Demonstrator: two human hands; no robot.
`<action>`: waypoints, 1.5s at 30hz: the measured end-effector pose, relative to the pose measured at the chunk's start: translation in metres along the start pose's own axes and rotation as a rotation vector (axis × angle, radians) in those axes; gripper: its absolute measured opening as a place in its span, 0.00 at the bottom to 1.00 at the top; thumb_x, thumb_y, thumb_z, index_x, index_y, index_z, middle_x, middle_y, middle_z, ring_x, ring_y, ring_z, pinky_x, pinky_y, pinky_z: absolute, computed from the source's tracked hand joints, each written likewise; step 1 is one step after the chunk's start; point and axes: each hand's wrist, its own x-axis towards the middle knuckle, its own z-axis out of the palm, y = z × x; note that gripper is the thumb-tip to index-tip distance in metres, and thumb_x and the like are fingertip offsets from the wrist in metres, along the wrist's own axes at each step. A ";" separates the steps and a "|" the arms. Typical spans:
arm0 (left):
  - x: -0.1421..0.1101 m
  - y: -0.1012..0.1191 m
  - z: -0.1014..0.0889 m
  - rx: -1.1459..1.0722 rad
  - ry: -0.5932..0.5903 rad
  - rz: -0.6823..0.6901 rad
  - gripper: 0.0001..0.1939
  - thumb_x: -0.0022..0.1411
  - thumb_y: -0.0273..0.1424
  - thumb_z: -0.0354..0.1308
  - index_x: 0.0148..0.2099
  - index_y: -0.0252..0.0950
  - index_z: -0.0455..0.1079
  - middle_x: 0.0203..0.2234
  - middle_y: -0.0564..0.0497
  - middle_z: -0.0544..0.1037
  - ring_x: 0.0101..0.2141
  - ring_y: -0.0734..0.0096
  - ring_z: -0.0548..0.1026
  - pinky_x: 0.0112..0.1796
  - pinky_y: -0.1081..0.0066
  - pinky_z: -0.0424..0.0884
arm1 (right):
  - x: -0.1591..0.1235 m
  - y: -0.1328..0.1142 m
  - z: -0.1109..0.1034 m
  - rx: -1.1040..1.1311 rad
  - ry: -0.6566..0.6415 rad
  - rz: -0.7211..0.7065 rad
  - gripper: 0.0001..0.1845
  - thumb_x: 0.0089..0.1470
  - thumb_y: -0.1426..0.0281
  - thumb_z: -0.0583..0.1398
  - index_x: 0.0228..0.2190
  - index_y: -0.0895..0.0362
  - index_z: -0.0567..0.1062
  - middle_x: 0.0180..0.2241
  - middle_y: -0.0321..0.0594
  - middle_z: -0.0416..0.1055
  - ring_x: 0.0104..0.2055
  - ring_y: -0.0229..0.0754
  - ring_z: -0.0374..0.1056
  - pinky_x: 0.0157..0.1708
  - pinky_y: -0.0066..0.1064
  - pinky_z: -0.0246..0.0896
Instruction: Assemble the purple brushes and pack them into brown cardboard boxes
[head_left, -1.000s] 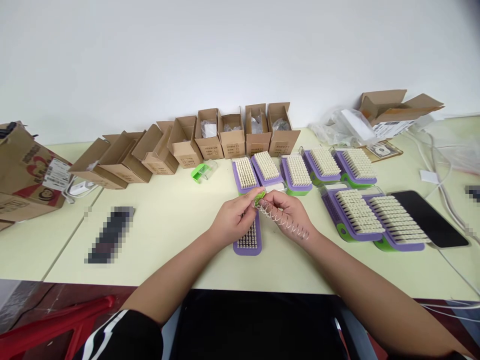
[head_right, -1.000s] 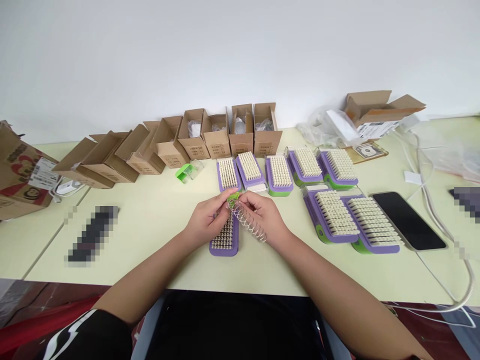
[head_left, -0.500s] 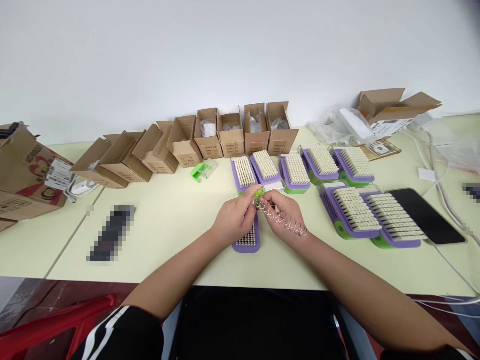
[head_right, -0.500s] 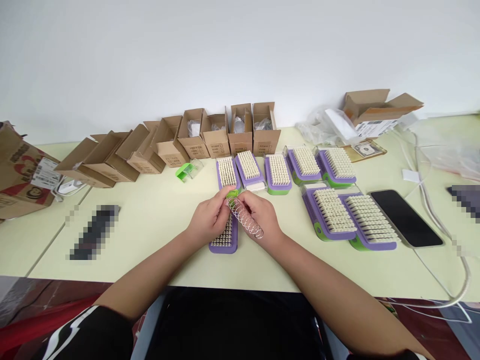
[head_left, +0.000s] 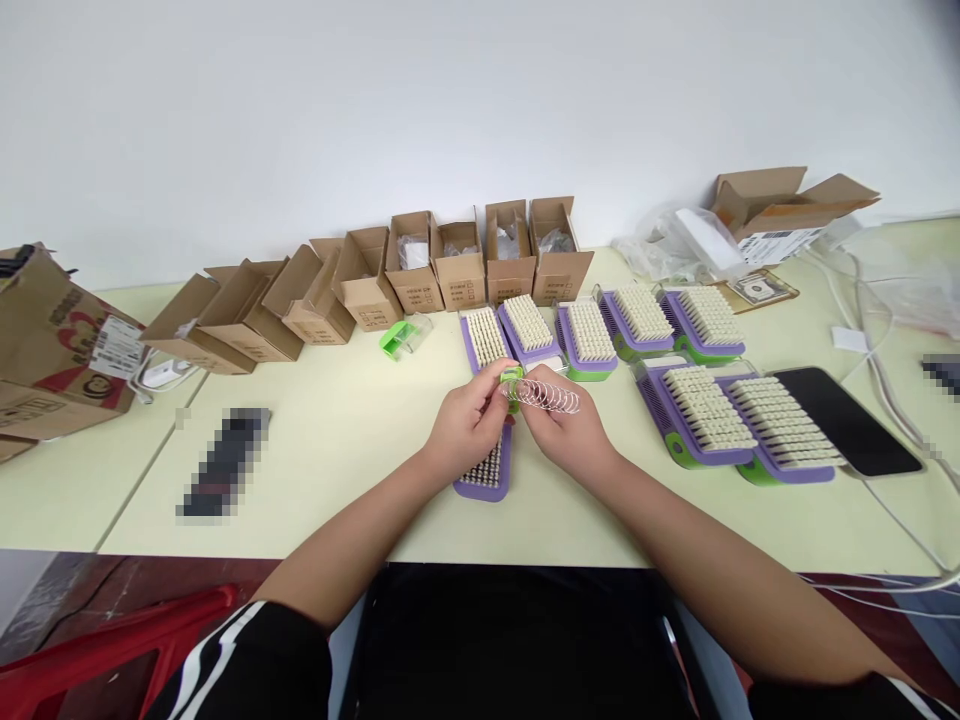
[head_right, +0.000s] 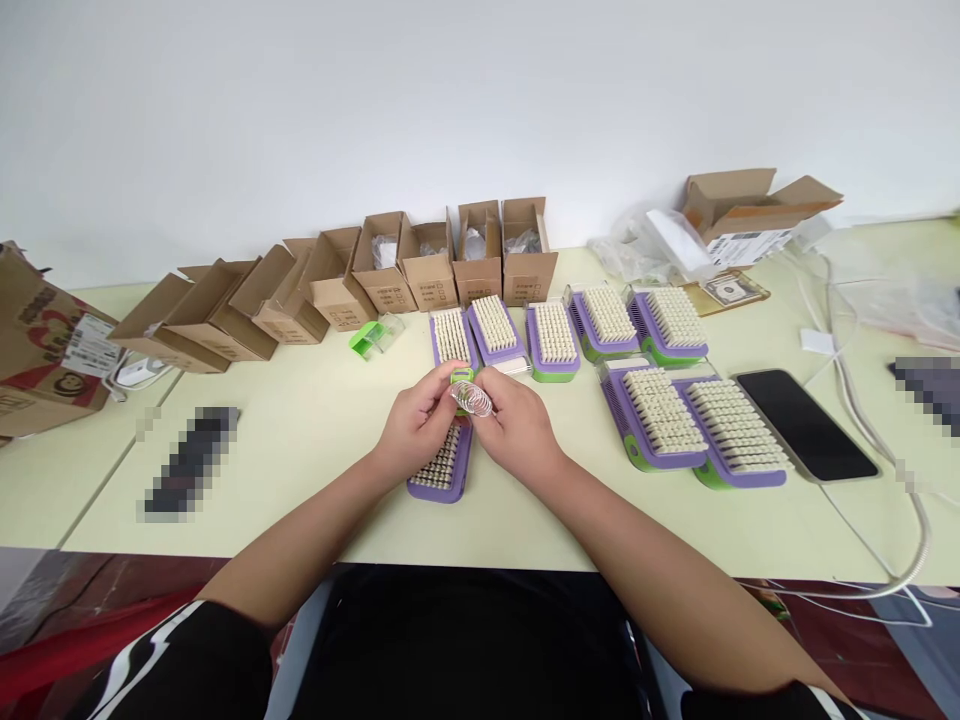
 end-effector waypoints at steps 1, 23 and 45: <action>0.000 -0.001 0.001 -0.031 0.001 -0.001 0.23 0.81 0.41 0.53 0.71 0.41 0.70 0.43 0.49 0.85 0.37 0.66 0.84 0.43 0.67 0.84 | 0.000 0.001 0.000 0.013 0.004 0.016 0.15 0.72 0.63 0.57 0.31 0.50 0.64 0.28 0.36 0.68 0.30 0.45 0.63 0.33 0.38 0.55; 0.001 0.000 0.010 -0.180 0.079 -0.015 0.13 0.79 0.42 0.58 0.54 0.42 0.61 0.34 0.55 0.78 0.32 0.69 0.78 0.37 0.68 0.77 | 0.004 0.004 0.009 -0.123 0.054 0.022 0.12 0.73 0.63 0.56 0.33 0.48 0.66 0.29 0.38 0.73 0.30 0.48 0.67 0.33 0.40 0.56; 0.009 -0.009 0.000 -0.418 0.031 -0.131 0.24 0.77 0.48 0.62 0.63 0.40 0.61 0.29 0.57 0.81 0.26 0.71 0.83 0.31 0.71 0.82 | 0.016 0.018 -0.007 0.402 -0.185 0.101 0.18 0.72 0.51 0.62 0.37 0.52 0.76 0.32 0.33 0.69 0.32 0.40 0.63 0.36 0.35 0.60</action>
